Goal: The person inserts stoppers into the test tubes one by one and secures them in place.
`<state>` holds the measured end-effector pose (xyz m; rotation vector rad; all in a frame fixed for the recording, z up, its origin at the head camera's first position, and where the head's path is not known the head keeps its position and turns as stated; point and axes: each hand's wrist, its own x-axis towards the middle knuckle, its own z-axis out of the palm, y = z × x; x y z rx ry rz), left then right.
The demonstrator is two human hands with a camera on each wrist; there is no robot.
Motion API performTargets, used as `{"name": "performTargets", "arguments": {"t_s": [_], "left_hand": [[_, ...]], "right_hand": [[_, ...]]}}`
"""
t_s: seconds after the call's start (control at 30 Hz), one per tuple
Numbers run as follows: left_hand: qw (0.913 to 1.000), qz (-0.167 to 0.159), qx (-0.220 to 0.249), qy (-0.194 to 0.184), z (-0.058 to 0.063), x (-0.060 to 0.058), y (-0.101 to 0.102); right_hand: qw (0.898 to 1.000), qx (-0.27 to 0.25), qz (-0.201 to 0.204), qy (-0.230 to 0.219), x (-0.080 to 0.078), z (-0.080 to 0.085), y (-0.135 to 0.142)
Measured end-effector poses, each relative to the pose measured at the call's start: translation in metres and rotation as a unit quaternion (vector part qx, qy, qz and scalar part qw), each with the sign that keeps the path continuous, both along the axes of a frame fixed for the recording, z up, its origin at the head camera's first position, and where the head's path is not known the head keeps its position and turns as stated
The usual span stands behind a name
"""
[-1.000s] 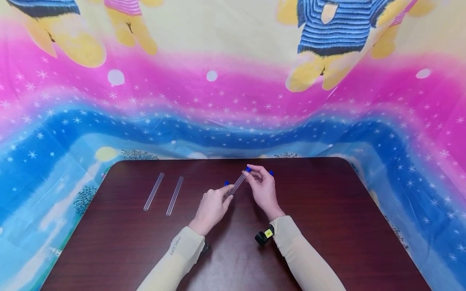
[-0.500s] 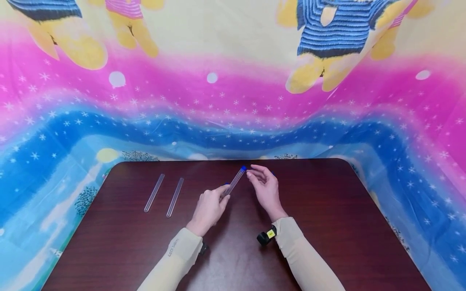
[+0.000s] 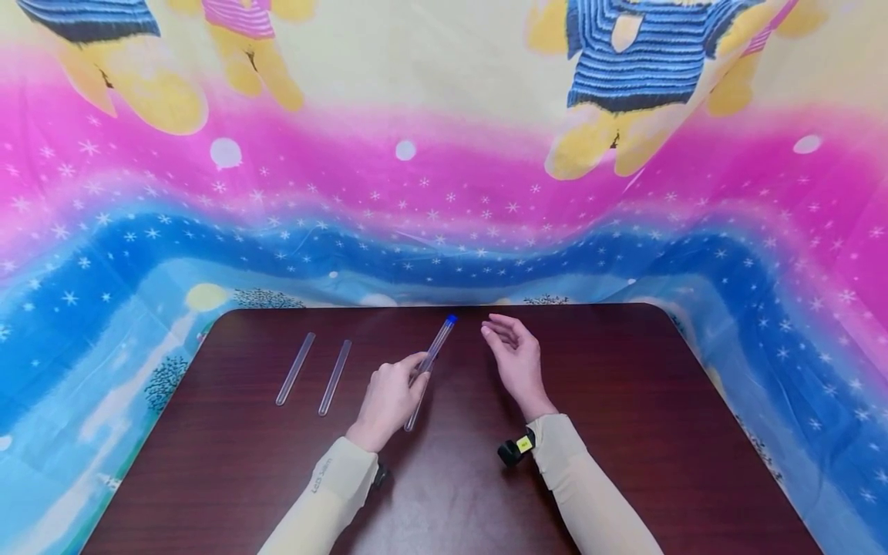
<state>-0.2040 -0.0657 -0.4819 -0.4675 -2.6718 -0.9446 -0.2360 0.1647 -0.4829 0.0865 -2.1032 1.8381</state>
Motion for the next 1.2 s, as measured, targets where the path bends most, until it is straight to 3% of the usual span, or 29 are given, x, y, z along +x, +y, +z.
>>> {"name": "performTargets", "arguments": {"t_s": [0.2,0.83,1.0,1.1,1.2], "left_hand": [[1.0,0.004,-0.003,0.0,-0.002,-0.001,-0.004],[0.9995,0.02,-0.009,-0.021,-0.007,0.001,-0.014],[0.9993,0.024,-0.01,-0.027,-0.008,0.0,-0.017],[0.9995,0.027,-0.012,-0.011,-0.009,0.0,-0.02],[0.9994,0.03,-0.013,0.01,-0.011,-0.001,-0.022]], "right_hand": [[1.0,-0.009,-0.002,0.013,-0.002,-0.006,0.006],[1.0,0.011,-0.027,-0.003,-0.002,-0.011,0.021],[0.999,0.03,-0.027,-0.001,0.008,0.007,0.02],[0.999,0.048,-0.025,-0.006,0.016,0.02,0.019],[0.998,0.054,-0.026,-0.016,0.017,0.023,0.021]]}}
